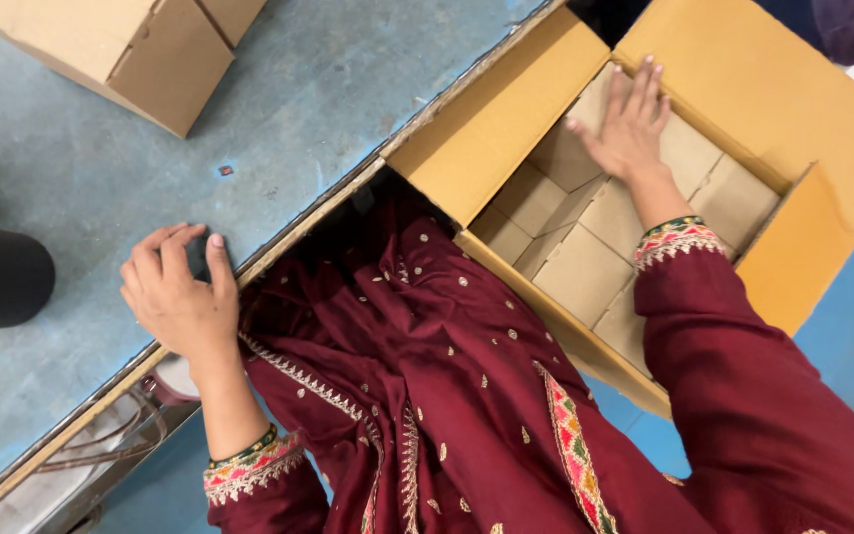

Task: The person uses scissors to cut the tape on a large cardboard box, opens it, and removes several smaller boxes. She then opens some of the smaller boxes to reveal cylindrical items wrapped in plastic.

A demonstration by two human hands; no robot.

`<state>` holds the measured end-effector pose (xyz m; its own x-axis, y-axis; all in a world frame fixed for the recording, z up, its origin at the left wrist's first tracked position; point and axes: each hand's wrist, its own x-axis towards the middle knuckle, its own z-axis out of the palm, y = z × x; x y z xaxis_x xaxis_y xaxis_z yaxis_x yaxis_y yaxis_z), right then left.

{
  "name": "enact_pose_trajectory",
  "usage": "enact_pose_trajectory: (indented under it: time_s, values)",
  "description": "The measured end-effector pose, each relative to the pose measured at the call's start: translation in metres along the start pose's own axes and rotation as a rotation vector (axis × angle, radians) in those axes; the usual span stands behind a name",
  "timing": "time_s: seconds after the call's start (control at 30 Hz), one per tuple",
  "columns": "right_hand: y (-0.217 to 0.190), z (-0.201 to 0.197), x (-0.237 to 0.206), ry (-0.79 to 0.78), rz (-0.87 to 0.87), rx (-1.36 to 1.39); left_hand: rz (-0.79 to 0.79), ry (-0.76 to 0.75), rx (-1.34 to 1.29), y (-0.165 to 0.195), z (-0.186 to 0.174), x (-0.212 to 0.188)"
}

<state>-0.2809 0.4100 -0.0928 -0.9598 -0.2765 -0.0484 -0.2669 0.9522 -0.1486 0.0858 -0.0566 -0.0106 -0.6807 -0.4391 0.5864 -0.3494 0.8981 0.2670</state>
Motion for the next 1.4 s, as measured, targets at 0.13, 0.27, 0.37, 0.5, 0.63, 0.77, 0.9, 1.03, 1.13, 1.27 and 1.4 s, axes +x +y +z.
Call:
enact_pose_trajectory:
  time_s: [0.13,0.27,0.37,0.5,0.63,0.77,0.9,1.03,1.13,1.27,1.4]
  values:
    - [-0.005,-0.009,0.0,-0.11,0.014,-0.067,-0.031,0.015,0.001,0.0,0.006,0.0]
    - [-0.012,-0.011,0.001,-0.157,0.01,-0.143,-0.012,0.038,-0.036,0.002,0.01,0.001]
    - [-0.018,-0.013,-0.001,-0.083,0.013,-0.204,0.004,0.049,-0.043,0.004,0.011,0.004]
    - [-0.019,-0.041,-0.005,0.097,-0.091,-0.289,-0.027,0.05,-0.149,0.004,0.007,0.006]
    - [-0.014,-0.132,-0.033,0.233,-0.322,-0.107,-0.052,0.053,-0.291,0.0,0.003,0.005]
    - [-0.032,-0.222,-0.093,0.283,-0.52,-0.132,-0.071,0.155,-0.409,0.008,0.0,0.007]
    - [-0.087,-0.25,-0.128,0.1,-0.844,-0.085,-0.157,0.152,-0.725,0.047,-0.011,-0.001]
    - [-0.145,-0.216,-0.13,-0.177,-1.078,-0.067,0.114,-0.129,-0.807,0.12,-0.019,-0.022]
    - [-0.156,-0.204,-0.125,-0.193,-1.157,0.023,0.308,-0.239,-0.799,0.158,-0.029,-0.025]
    - [-0.151,-0.203,-0.125,-0.137,-1.162,0.067,0.398,-0.252,-0.804,0.184,-0.042,-0.015]
    - [-0.148,-0.2,-0.129,-0.08,-1.16,0.099,0.507,-0.237,-0.712,0.198,-0.034,-0.004]
